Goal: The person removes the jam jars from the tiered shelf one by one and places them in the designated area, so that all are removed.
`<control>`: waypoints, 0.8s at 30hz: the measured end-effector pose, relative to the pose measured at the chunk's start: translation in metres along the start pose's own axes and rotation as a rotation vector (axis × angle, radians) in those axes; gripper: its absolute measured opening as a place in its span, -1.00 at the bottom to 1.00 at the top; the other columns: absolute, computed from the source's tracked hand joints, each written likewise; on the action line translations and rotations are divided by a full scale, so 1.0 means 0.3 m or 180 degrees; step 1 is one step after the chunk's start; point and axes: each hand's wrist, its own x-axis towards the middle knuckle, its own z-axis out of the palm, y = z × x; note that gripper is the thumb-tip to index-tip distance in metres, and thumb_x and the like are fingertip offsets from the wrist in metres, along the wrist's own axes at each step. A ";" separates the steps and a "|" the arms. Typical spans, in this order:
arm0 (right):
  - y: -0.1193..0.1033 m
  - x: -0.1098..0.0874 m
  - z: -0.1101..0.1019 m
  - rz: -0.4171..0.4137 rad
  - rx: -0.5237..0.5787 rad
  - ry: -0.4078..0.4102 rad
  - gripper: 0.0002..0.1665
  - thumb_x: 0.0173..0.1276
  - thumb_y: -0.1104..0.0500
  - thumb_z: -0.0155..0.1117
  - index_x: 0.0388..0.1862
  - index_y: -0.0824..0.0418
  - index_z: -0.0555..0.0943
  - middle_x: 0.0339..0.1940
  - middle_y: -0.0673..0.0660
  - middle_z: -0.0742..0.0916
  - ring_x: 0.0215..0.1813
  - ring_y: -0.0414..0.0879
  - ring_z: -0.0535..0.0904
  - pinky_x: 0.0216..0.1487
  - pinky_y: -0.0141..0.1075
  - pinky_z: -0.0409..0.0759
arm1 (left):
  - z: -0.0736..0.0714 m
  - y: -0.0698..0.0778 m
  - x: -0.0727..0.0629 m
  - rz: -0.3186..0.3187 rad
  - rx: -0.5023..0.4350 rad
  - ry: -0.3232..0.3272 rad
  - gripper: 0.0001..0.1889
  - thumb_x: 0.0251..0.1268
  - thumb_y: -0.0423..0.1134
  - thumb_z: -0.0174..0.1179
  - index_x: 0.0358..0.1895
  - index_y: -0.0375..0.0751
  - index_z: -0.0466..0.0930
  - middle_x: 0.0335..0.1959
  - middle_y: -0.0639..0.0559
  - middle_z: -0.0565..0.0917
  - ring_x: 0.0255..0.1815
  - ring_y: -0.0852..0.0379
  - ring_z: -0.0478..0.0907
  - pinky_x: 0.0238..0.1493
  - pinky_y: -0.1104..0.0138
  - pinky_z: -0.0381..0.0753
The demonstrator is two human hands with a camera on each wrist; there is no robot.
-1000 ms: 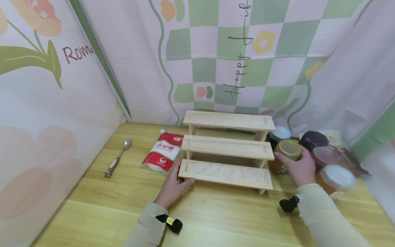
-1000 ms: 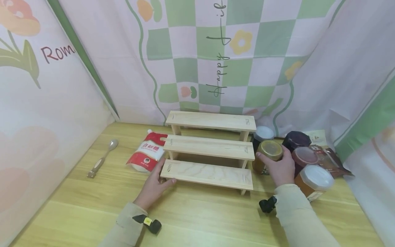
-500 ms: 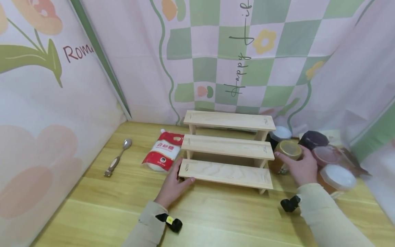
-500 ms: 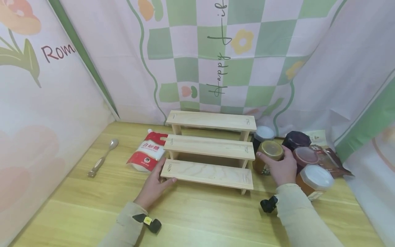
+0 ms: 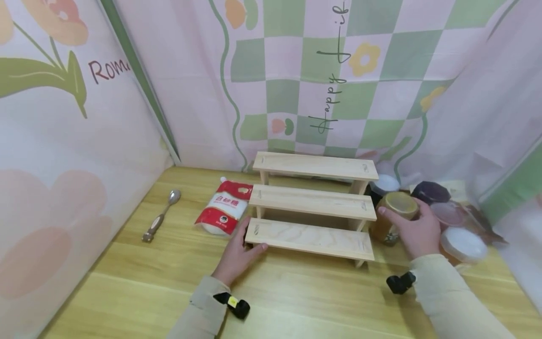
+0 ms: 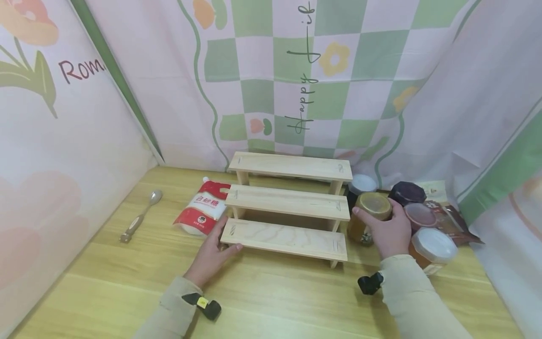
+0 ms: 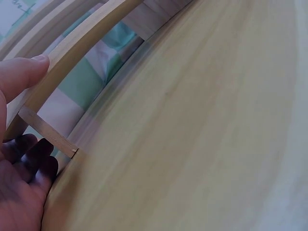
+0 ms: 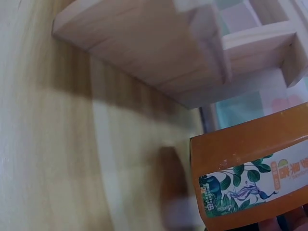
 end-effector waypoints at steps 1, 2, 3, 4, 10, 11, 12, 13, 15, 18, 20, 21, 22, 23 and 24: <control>-0.007 -0.003 -0.003 -0.0012 -0.0006 -0.0007 0.30 0.14 -0.30 0.50 0.63 0.21 0.05 0.52 0.35 0.34 0.42 0.31 0.33 0.36 0.23 0.35 | 0.000 0.001 0.000 0.0005 -0.0006 0.0003 0.05 0.22 0.02 0.43 0.63 -0.13 -0.06 0.62 -0.08 0.08 0.58 -0.10 0.08 0.49 0.01 0.21; -0.014 -0.005 -0.006 -0.0026 -0.0015 -0.0012 0.30 0.15 -0.30 0.50 0.63 0.22 0.05 0.52 0.37 0.34 0.42 0.32 0.32 0.36 0.24 0.34 | -0.001 0.001 0.000 0.0006 -0.0015 0.0002 0.05 0.22 0.02 0.43 0.63 -0.13 -0.05 0.62 -0.09 0.07 0.58 -0.11 0.08 0.49 0.01 0.20; -0.021 -0.007 -0.009 -0.0043 -0.0020 -0.0009 0.29 0.15 -0.30 0.50 0.63 0.22 0.06 0.51 0.37 0.35 0.42 0.33 0.33 0.37 0.24 0.34 | -0.001 0.002 -0.001 0.0009 -0.0021 0.0002 0.04 0.22 0.02 0.43 0.63 -0.14 -0.05 0.62 -0.10 0.07 0.58 -0.12 0.08 0.49 0.00 0.20; -0.029 -0.008 -0.013 -0.0054 -0.0015 -0.0010 0.29 0.15 -0.30 0.50 0.63 0.22 0.05 0.51 0.37 0.34 0.42 0.33 0.32 0.38 0.23 0.33 | -0.002 0.003 -0.001 0.0005 -0.0024 -0.0001 0.04 0.22 0.02 0.43 0.63 -0.14 -0.05 0.62 -0.11 0.07 0.58 -0.13 0.07 0.49 -0.01 0.20; -0.086 -0.018 -0.033 -0.0050 0.0098 -0.0058 0.31 0.15 -0.28 0.50 0.64 0.22 0.00 0.54 0.33 0.32 0.44 0.26 0.32 0.41 0.14 0.36 | -0.002 0.006 -0.001 -0.0023 -0.0026 -0.0003 0.01 0.24 -0.02 0.42 0.62 -0.14 -0.03 0.62 -0.12 0.07 0.58 -0.13 0.07 0.50 0.00 0.18; -0.098 -0.019 -0.034 -0.0043 0.0123 -0.0079 0.31 0.16 -0.27 0.50 0.64 0.21 0.00 0.54 0.32 0.32 0.44 0.25 0.32 0.41 0.10 0.38 | -0.003 0.008 -0.001 -0.0018 -0.0017 0.0004 0.00 0.25 -0.03 0.42 0.62 -0.15 -0.03 0.62 -0.13 0.07 0.58 -0.14 0.07 0.51 -0.01 0.17; -0.110 -0.021 -0.037 -0.0057 0.0136 -0.0089 0.30 0.16 -0.26 0.50 0.64 0.22 0.01 0.52 0.31 0.34 0.42 0.23 0.34 0.37 -0.01 0.45 | -0.004 0.009 -0.001 -0.0020 -0.0016 0.0008 -0.01 0.25 -0.04 0.41 0.62 -0.15 -0.02 0.62 -0.12 0.07 0.58 -0.13 0.07 0.51 0.00 0.17; -0.121 -0.022 -0.041 -0.0071 0.0135 -0.0096 0.28 0.17 -0.25 0.50 0.63 0.21 0.02 0.50 0.31 0.36 0.40 0.19 0.37 0.31 -0.15 0.51 | -0.004 0.011 -0.001 -0.0021 -0.0016 0.0007 -0.01 0.26 -0.05 0.41 0.62 -0.15 -0.02 0.62 -0.12 0.07 0.58 -0.13 0.07 0.51 0.00 0.17; -0.141 -0.025 -0.048 -0.0114 0.0122 -0.0092 0.25 0.18 -0.24 0.49 0.63 0.21 0.04 0.46 0.30 0.40 0.33 0.12 0.42 0.13 -0.39 0.57 | -0.005 0.015 -0.002 -0.0025 -0.0010 0.0007 -0.02 0.27 -0.07 0.40 0.62 -0.16 -0.03 0.62 -0.12 0.07 0.58 -0.12 0.07 0.51 0.01 0.18; -0.166 -0.028 -0.063 -0.0189 0.0087 -0.0073 0.20 0.19 -0.22 0.49 0.61 0.20 0.09 0.41 0.30 0.44 0.26 0.05 0.46 -0.16 -0.63 0.49 | -0.004 0.017 -0.002 -0.0008 -0.0016 0.0005 -0.04 0.28 -0.08 0.39 0.62 -0.17 -0.02 0.62 -0.12 0.08 0.58 -0.12 0.09 0.50 0.00 0.19; -0.182 -0.032 -0.073 -0.0212 0.0037 -0.0061 0.18 0.20 -0.23 0.48 0.61 0.19 0.11 0.40 0.29 0.46 0.26 0.05 0.47 -0.17 -0.63 0.50 | -0.002 0.016 0.000 -0.0008 -0.0014 0.0000 -0.03 0.29 -0.08 0.39 0.62 -0.17 -0.02 0.61 -0.11 0.09 0.58 -0.12 0.10 0.50 0.00 0.20; -0.191 -0.034 -0.078 -0.0214 0.0006 -0.0063 0.18 0.19 -0.25 0.48 0.61 0.19 0.12 0.41 0.29 0.46 0.27 0.07 0.47 -0.15 -0.61 0.52 | -0.002 0.015 0.001 -0.0007 -0.0016 -0.0002 -0.03 0.28 -0.07 0.39 0.62 -0.18 -0.02 0.61 -0.11 0.09 0.57 -0.12 0.10 0.50 -0.01 0.20; -0.199 -0.035 -0.083 -0.0208 -0.0023 -0.0074 0.18 0.18 -0.26 0.48 0.60 0.19 0.13 0.41 0.30 0.46 0.28 0.09 0.47 -0.13 -0.58 0.55 | -0.002 0.014 0.001 -0.0003 -0.0019 -0.0006 -0.03 0.28 -0.07 0.39 0.62 -0.18 -0.03 0.61 -0.12 0.09 0.57 -0.12 0.10 0.50 -0.01 0.20; -0.207 -0.035 -0.087 -0.0209 -0.0058 -0.0073 0.18 0.18 -0.27 0.48 0.59 0.20 0.15 0.41 0.31 0.47 0.27 0.10 0.47 -0.13 -0.57 0.56 | -0.002 0.013 0.001 -0.0004 -0.0026 -0.0008 -0.03 0.28 -0.07 0.39 0.62 -0.18 -0.03 0.61 -0.12 0.09 0.57 -0.13 0.10 0.50 -0.01 0.20; -0.215 -0.035 -0.091 -0.0218 -0.0112 -0.0054 0.19 0.17 -0.29 0.47 0.58 0.21 0.17 0.39 0.31 0.48 0.24 0.08 0.49 -0.15 -0.56 0.55 | -0.003 0.012 0.001 -0.0019 -0.0027 -0.0006 -0.02 0.28 -0.06 0.40 0.62 -0.17 -0.03 0.61 -0.11 0.10 0.57 -0.12 0.10 0.50 0.00 0.20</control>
